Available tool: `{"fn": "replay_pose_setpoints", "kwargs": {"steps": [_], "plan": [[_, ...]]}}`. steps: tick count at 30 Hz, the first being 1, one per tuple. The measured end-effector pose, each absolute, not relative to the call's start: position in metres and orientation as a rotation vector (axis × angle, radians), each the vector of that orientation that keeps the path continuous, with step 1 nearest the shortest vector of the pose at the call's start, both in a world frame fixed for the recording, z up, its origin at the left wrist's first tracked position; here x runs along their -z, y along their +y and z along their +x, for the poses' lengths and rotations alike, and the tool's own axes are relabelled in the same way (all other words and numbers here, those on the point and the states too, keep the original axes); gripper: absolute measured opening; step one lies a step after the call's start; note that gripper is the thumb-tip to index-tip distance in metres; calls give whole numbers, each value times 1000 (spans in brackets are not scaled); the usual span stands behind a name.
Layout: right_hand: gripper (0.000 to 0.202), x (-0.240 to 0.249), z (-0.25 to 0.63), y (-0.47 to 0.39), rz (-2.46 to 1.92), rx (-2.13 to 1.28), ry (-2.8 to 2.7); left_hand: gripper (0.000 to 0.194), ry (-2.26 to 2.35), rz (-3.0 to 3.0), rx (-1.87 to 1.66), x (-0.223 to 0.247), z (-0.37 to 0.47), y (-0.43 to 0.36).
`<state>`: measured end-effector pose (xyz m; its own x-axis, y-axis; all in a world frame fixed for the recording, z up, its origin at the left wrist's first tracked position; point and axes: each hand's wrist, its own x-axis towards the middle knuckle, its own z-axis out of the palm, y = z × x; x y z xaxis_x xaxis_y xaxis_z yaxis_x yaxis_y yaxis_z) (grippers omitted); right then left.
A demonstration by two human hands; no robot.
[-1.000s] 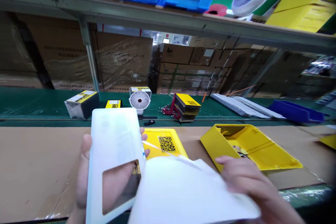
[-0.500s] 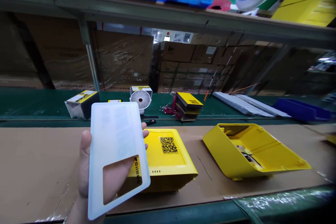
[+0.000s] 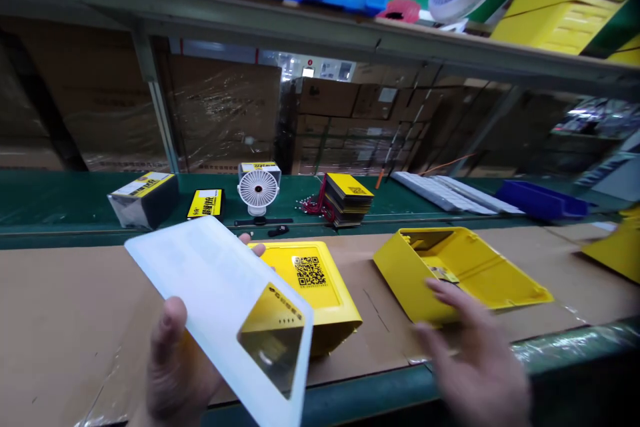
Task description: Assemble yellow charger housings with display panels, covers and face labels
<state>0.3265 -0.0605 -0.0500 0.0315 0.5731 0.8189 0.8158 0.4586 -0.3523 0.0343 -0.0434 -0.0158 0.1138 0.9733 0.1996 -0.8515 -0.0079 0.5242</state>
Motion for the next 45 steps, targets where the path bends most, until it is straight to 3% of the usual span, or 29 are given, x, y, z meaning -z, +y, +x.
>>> {"fn": "replay_pose_setpoints", "kwargs": {"steps": [2, 6, 10, 13, 15, 17, 20, 23, 39, 45], "plan": [[67, 49, 291, -59, -965, 319, -2007, 73, 237, 663, -1322, 22, 41, -51], [57, 34, 240, -61, -722, 207, -2134, 100, 345, 893, -1075, 24, 41, -52], [37, 20, 230, -52, -968, -292, -1719, 126, 974, 1698, -1362, 10, 18, -32], [38, 13, 230, -43, -1026, -766, -1500, 105, 1248, 2511, -1118, -6, 3, -18], [46, 13, 232, -38, -1009, -979, -1427, 88, 1241, 2678, -819, -14, -2, -10], [54, 16, 236, -33, -1060, -963, -1429, 82, 1273, 2619, -678, -15, -3, -2], [57, 27, 251, -26, -1279, -597, -1699, 75, 1286, 2482, -611, -7, -3, 11], [48, 41, 269, -20, -1429, -411, -1944, 74, 1271, 2373, -581, 3, -2, 22], [41, 62, 299, -5, -1203, -854, -1698, 82, 1288, 2318, -487, 10, 10, 25], [40, 47, 299, -6, -1337, -831, -1817, 86, 1239, 2490, -391, 13, 8, 28]]}}
